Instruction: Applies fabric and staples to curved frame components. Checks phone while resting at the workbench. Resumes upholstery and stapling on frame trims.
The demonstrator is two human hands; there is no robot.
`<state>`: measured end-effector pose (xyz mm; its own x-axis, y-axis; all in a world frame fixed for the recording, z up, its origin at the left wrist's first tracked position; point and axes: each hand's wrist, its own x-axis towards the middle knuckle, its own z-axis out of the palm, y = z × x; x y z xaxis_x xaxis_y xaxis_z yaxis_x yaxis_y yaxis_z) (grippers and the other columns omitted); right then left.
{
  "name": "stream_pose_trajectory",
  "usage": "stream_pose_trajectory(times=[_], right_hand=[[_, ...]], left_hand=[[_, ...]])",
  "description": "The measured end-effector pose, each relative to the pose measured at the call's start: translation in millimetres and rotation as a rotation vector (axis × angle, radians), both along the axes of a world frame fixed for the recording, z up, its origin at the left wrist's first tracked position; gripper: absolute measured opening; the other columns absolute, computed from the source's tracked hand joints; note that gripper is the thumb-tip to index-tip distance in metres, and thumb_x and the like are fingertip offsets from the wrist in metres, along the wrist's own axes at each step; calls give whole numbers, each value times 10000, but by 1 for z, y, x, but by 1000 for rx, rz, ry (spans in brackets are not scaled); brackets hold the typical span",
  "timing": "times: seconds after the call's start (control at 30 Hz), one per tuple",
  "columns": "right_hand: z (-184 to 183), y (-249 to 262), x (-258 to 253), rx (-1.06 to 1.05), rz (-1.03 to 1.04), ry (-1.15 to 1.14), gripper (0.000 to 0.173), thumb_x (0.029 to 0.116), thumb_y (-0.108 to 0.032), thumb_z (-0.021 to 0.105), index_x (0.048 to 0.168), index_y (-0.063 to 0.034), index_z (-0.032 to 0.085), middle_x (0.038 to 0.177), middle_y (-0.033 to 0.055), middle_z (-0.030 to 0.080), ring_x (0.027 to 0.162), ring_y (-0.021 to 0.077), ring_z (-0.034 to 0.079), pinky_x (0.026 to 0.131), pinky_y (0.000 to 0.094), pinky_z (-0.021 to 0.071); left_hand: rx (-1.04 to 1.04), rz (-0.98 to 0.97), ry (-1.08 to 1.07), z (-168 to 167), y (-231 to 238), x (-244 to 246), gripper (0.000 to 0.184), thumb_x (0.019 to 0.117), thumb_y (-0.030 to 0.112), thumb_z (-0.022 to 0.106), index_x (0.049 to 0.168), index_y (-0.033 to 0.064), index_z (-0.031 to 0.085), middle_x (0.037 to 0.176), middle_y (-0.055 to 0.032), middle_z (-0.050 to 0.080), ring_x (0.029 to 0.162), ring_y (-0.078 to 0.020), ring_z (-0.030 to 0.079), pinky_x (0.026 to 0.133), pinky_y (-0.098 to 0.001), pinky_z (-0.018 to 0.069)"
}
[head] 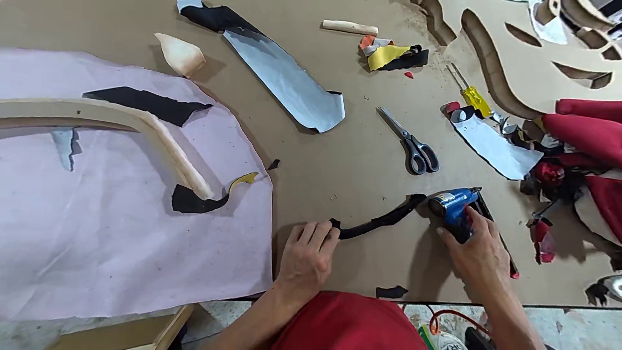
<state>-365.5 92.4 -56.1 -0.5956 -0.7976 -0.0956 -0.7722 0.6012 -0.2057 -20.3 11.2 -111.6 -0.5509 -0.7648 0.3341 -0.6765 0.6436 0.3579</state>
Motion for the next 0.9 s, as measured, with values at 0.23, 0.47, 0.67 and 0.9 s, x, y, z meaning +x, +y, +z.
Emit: stream_pose_trajectory(times=[0.23,0.47,0.67,0.9], right_hand=[[81,-19,3,179,36,-14,444,953,-244,593,1335,-18,589,917,244,702,829,446,696,711,687,520],[162,-97,85,253,102,-650,339,1027,-395,478,1157,-122,632,806,124,738,591,271,725,545,403,641],[160,-159,151,643,53,-785,294,1115,-313,398,1218,-103,576,964,158,734,601,278,715,538,380,631],[141,-190,175,828,-42,-766,294,1128,-307,384,1181,-81,564,884,169,730,555,259,702,506,342,612]], left_hand=[[-27,69,29,0,10,-4,218,1002,213,586,1080,133,774,1105,-62,716,1037,-236,678,852,-384,563],[-98,71,51,-2,51,14,302,1007,182,517,1204,105,732,1332,-38,694,1271,-233,628,1030,-411,518],[-101,-6,67,-9,57,8,332,1029,89,457,1281,33,666,1418,-76,640,1363,-231,568,1123,-396,467],[-66,-14,106,-11,56,8,328,1038,84,443,1257,47,684,1381,-65,668,1344,-234,587,1127,-394,463]])
